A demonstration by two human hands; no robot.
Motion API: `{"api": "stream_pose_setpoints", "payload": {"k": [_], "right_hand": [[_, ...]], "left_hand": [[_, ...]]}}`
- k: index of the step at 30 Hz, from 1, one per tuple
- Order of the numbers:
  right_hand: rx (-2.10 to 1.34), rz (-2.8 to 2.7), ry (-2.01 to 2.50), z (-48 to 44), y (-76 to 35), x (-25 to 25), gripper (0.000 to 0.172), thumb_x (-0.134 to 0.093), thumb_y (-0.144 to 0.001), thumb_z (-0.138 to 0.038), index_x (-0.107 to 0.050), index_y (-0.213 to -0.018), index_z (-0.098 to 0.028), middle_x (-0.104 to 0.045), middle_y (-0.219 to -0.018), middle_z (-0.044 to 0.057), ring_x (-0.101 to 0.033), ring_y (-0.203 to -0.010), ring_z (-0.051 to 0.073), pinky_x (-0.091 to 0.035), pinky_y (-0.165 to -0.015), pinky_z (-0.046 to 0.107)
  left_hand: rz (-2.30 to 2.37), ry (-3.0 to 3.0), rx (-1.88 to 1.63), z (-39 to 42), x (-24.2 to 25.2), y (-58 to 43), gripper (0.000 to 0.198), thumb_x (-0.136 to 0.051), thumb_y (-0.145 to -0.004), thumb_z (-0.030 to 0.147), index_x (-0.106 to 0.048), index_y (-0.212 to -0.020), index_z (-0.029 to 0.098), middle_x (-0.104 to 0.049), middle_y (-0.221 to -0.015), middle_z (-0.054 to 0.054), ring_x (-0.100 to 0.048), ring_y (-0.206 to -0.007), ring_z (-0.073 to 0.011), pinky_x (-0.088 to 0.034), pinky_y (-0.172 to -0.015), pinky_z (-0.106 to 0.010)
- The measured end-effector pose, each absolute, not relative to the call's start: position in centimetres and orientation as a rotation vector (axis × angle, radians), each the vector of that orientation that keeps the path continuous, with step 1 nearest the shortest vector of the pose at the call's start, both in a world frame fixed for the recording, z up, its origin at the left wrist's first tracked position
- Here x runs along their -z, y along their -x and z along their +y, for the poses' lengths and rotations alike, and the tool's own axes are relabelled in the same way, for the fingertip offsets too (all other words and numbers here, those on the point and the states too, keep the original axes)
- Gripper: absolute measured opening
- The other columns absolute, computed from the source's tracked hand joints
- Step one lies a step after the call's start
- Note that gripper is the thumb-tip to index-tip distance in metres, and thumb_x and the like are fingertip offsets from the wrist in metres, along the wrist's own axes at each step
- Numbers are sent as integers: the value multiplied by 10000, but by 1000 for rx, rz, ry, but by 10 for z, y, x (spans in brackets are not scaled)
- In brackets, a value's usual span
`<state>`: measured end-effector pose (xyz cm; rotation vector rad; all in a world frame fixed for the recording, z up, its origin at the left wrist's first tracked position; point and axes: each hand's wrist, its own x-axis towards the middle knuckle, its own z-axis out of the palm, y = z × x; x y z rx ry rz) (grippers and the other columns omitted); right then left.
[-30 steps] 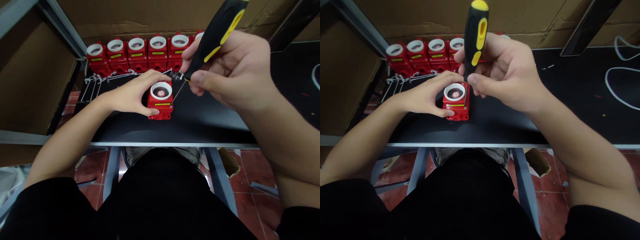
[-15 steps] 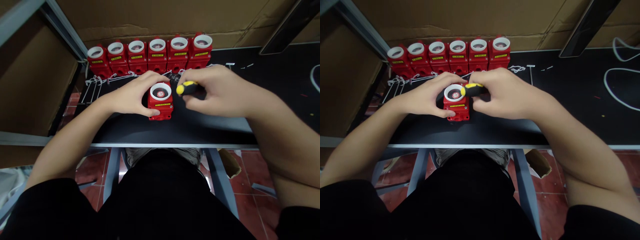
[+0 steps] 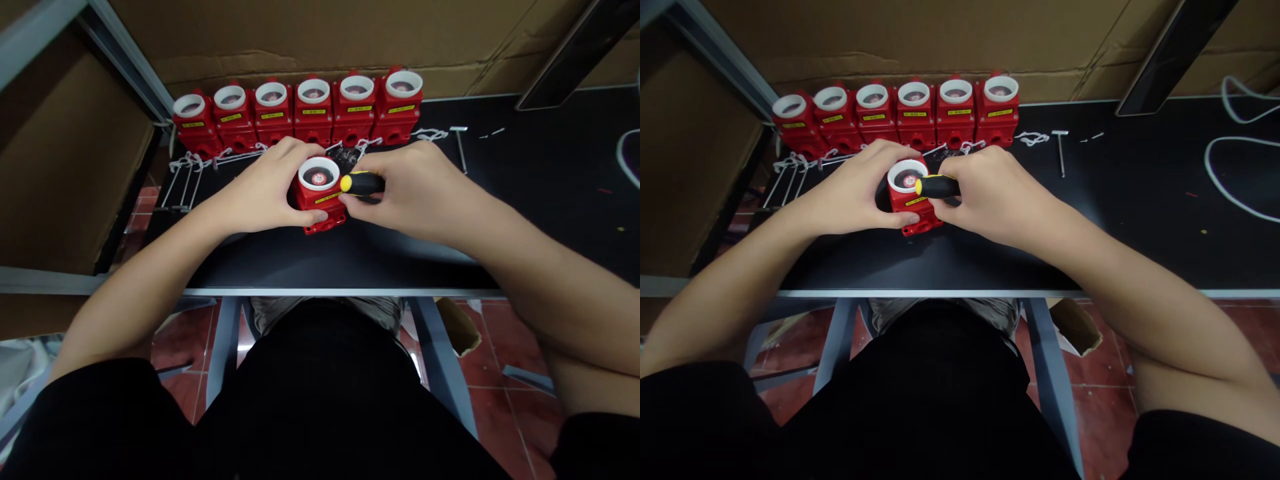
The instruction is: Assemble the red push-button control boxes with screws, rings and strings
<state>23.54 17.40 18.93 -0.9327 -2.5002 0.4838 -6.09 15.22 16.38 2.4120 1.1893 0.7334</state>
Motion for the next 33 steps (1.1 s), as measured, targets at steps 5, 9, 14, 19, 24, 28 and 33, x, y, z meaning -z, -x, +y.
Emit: {"api": "stream_pose_setpoints", "payload": {"k": [5, 9, 14, 19, 24, 28, 33], "right_hand": [[-404, -2534, 1184, 159, -221, -208, 337, -818, -974, -198, -540, -792, -250, -656, -726, 25, -636, -688, 216, -455, -759, 393], [-380, -2555, 1324, 156, -214, -215, 354, -794, -973, -140, -504, -809, -259, -668, -760, 43, -638, -722, 236, -460, -778, 411], [-412, -2521, 1297, 158, -216, -212, 355, -763, -981, -134, -477, -816, -266, -700, -803, 59, -641, -753, 249, -498, -796, 426], [-621, -2486, 1285, 167, -220, -210, 306, -800, -1027, -184, -591, -814, -252, -654, -761, 24, -579, -703, 209, -485, -763, 413], [-708, -2418, 1330, 171, -219, -209, 379, -802, -1003, -102, -568, -742, -249, -608, -701, 7, -496, -653, 174, -446, -710, 411], [-667, -2361, 1362, 170, -216, -207, 411, -827, -944, -92, -530, -715, -259, -630, -707, 22, -551, -680, 206, -491, -771, 444], [-605, -2346, 1334, 171, -216, -201, 346, -844, -895, -136, -551, -767, -270, -659, -749, 43, -628, -745, 267, -540, -859, 487]], "left_hand": [[1419, -2356, -637, 138, -176, 48, 804, -968, -844, 697, -737, -1542, 373, -738, -1594, -114, -717, -1469, -459, -567, -1333, -667], [1462, -2354, -640, 134, -179, 42, 777, -971, -852, 655, -737, -1533, 363, -749, -1593, -119, -709, -1502, -473, -552, -1359, -688], [1502, -2355, -626, 132, -179, 39, 789, -946, -879, 638, -716, -1575, 346, -739, -1614, -134, -687, -1552, -474, -542, -1390, -694], [1533, -2352, -622, 129, -180, 38, 829, -946, -894, 598, -694, -1621, 289, -724, -1639, -170, -684, -1568, -491, -541, -1401, -694], [1548, -2357, -618, 127, -180, 36, 828, -951, -893, 554, -678, -1630, 294, -720, -1657, -173, -681, -1572, -495, -549, -1393, -714], [1579, -2347, -628, 125, -179, 34, 822, -953, -885, 531, -684, -1622, 283, -728, -1629, -178, -686, -1573, -496, -550, -1394, -711], [1622, -2341, -623, 124, -179, 31, 837, -950, -885, 526, -679, -1639, 284, -724, -1638, -169, -682, -1594, -489, -544, -1404, -692]]}}
